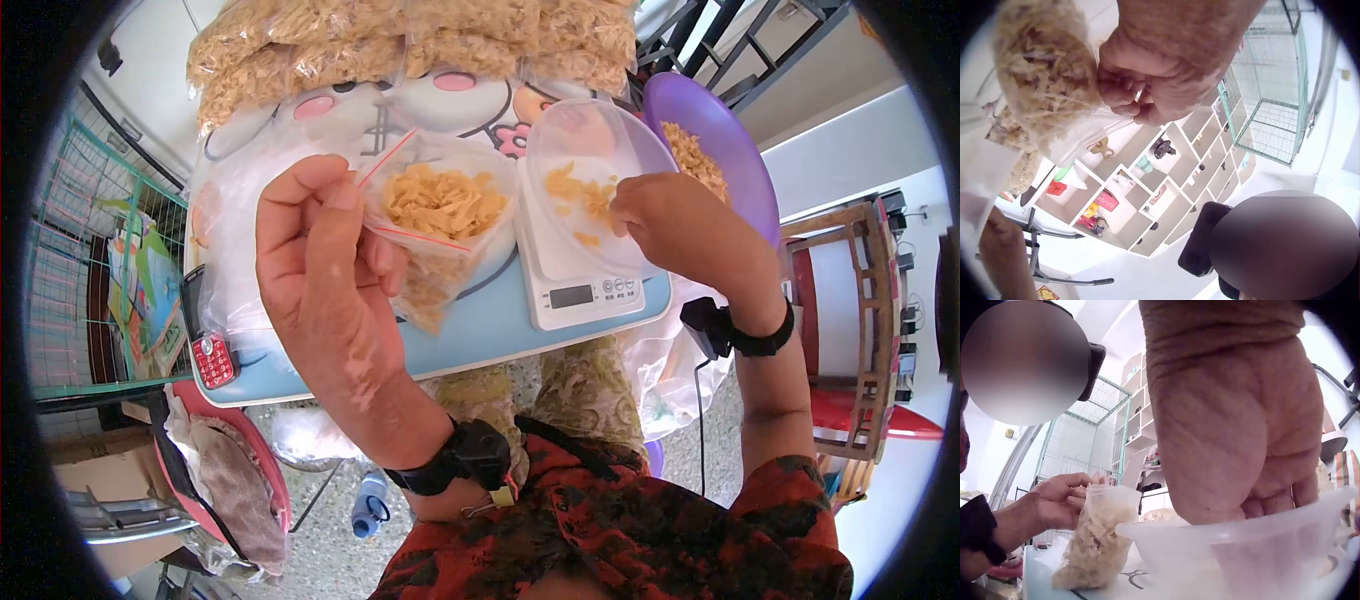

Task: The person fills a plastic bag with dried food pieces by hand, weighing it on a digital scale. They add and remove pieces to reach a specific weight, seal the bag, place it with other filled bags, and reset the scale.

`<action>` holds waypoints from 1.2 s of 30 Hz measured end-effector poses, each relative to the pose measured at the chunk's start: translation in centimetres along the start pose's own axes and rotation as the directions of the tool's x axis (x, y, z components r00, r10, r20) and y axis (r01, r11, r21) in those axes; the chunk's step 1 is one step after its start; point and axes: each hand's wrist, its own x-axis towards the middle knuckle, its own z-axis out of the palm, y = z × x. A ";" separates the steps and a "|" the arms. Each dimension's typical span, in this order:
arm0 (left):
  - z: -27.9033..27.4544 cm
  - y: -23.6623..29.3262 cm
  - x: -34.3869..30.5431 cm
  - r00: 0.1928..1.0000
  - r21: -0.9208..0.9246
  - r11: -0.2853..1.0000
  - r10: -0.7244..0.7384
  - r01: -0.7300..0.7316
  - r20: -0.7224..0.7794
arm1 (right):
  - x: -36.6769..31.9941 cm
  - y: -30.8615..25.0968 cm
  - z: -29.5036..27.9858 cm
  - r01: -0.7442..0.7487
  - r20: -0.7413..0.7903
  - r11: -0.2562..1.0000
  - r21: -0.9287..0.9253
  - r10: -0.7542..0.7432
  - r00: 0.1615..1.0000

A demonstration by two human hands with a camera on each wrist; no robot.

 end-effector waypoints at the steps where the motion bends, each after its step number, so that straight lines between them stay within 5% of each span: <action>1: 0.0 -0.1 0.0 1.000 0.003 1.000 -0.002 0.002 0.005 | 0.1 0.2 0.3 -0.008 -0.024 1.000 0.021 0.009 1.000; 4: 0.2 -0.3 0.0 1.000 0.037 0.999 -0.008 0.009 -0.012 | 0.6 -0.2 -0.3 0.072 -0.280 0.982 0.173 -0.021 0.960; 10: 0.2 -0.3 0.1 1.000 0.052 0.999 0.002 -0.002 -0.005 | -0.5 -1.1 -1.8 0.070 0.019 0.779 0.623 -0.104 0.994; 13: 0.2 -0.4 0.0 1.000 0.053 0.999 0.001 -0.001 -0.001 | 0.1 -1.1 -0.8 0.145 -0.052 0.818 0.557 -0.139 0.989; 16: 0.2 -0.4 0.0 1.000 0.047 0.999 0.008 -0.007 -0.005 | 0.5 -0.5 0.1 0.152 -0.273 0.948 0.281 -0.073 0.959; 19: 0.0 -0.3 0.1 1.000 0.043 0.999 0.015 -0.015 -0.012 | -0.1 0.2 -1.4 0.065 -0.180 0.970 0.236 -0.022 0.983; 22: 0.1 -0.4 0.1 1.000 0.040 0.999 0.009 -0.009 -0.008 | -1.0 -0.5 -1.7 0.021 0.042 0.952 0.306 -0.035 0.998; 28: 0.2 -0.5 0.0 1.000 0.051 0.999 0.003 -0.003 -0.003 | 0.2 -1.2 -0.2 0.149 -0.042 0.893 0.425 -0.145 0.989; 31: 0.1 -0.4 0.1 1.000 0.046 0.999 0.016 -0.015 -0.018 | 0.9 -0.2 0.8 0.171 -0.189 0.957 0.233 -0.128 0.974; 34: -0.1 -0.3 0.1 1.000 0.034 0.999 0.014 -0.013 -0.014 | 0.7 -0.5 -0.4 0.049 -0.154 0.966 0.253 -0.009 0.988; 36: -0.1 -0.4 0.1 1.000 0.024 1.000 0.005 -0.005 -0.003 | 0.3 -0.9 -0.1 0.146 -0.145 0.905 0.400 -0.095 0.985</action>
